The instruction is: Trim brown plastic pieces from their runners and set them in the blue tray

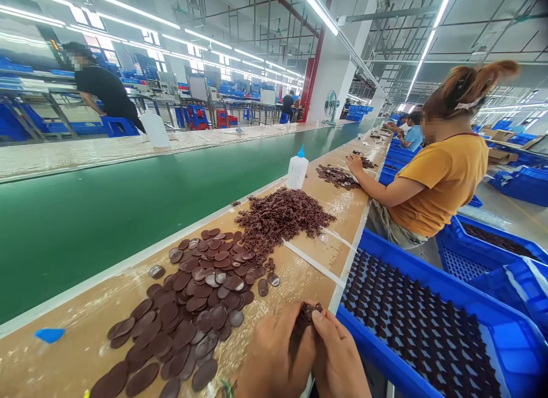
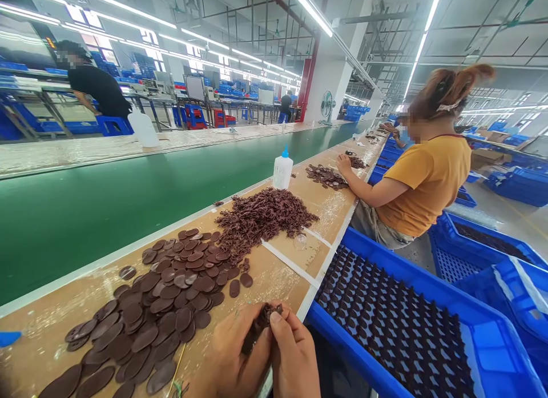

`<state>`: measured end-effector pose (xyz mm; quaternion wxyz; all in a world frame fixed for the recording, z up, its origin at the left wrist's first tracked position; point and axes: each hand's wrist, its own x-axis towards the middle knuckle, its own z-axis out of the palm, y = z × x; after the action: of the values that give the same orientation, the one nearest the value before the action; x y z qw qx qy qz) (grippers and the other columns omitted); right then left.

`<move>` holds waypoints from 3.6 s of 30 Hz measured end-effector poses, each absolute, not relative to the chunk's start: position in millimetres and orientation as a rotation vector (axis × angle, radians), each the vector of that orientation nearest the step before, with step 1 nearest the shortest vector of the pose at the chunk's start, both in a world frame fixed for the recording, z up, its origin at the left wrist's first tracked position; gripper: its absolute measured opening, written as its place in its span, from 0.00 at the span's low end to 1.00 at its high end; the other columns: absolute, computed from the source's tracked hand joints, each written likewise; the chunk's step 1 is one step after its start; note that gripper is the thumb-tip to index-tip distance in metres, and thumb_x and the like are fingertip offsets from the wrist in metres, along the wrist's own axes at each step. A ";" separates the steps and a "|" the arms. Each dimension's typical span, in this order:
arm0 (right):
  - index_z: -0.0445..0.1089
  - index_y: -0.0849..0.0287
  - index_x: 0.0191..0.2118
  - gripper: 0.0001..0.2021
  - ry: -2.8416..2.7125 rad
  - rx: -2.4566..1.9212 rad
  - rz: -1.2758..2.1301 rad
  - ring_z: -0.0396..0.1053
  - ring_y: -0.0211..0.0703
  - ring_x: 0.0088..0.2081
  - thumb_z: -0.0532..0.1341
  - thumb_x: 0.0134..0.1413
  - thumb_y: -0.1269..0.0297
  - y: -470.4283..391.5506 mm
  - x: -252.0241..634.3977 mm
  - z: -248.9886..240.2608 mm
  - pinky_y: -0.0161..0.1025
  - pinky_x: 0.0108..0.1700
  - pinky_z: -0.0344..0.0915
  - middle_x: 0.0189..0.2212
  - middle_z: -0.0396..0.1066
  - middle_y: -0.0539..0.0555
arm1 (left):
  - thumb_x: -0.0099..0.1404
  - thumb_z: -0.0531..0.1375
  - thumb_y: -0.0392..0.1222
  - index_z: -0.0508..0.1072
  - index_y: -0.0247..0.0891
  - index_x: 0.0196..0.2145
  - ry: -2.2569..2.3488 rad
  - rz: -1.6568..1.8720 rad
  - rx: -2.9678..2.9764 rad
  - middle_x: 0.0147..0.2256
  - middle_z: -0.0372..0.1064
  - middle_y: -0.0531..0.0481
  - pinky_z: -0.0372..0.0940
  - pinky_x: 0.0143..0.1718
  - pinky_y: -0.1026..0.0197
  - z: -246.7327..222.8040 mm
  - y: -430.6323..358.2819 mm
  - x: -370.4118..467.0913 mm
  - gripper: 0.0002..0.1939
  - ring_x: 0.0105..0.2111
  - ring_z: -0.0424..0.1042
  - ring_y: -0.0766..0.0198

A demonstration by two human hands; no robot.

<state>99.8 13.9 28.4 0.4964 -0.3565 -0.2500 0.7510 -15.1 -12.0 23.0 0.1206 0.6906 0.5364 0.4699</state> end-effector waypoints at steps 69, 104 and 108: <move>0.78 0.57 0.29 0.14 -0.633 -0.960 1.791 0.72 0.50 0.40 0.75 0.40 0.53 12.3 101.0 41.3 0.41 0.46 0.68 0.29 0.76 0.53 | 0.71 0.54 0.43 0.69 0.47 0.46 1.544 1.454 1.954 0.34 0.75 0.56 0.66 0.30 0.63 34.1 -11.6 -16.2 0.08 0.33 0.76 0.63; 0.79 0.58 0.36 0.14 -0.720 -1.001 1.713 0.70 0.50 0.41 0.72 0.44 0.56 13.9 111.1 54.0 0.43 0.48 0.66 0.35 0.76 0.55 | 0.64 0.60 0.46 0.70 0.42 0.45 1.487 1.498 1.817 0.31 0.76 0.55 0.72 0.28 0.68 30.8 -8.1 -15.5 0.12 0.27 0.75 0.67; 0.79 0.60 0.35 0.10 -0.831 -1.094 1.504 0.69 0.45 0.37 0.68 0.50 0.59 21.6 141.8 51.6 0.40 0.42 0.66 0.35 0.75 0.55 | 0.64 0.61 0.55 0.72 0.45 0.47 1.598 1.393 2.035 0.35 0.79 0.55 0.75 0.30 0.71 16.2 -15.6 -28.2 0.17 0.30 0.79 0.66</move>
<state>141.8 21.6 51.6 0.5246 -0.4573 -0.3474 0.6285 -28.2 -15.6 16.2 0.1014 0.6890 0.5409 0.4716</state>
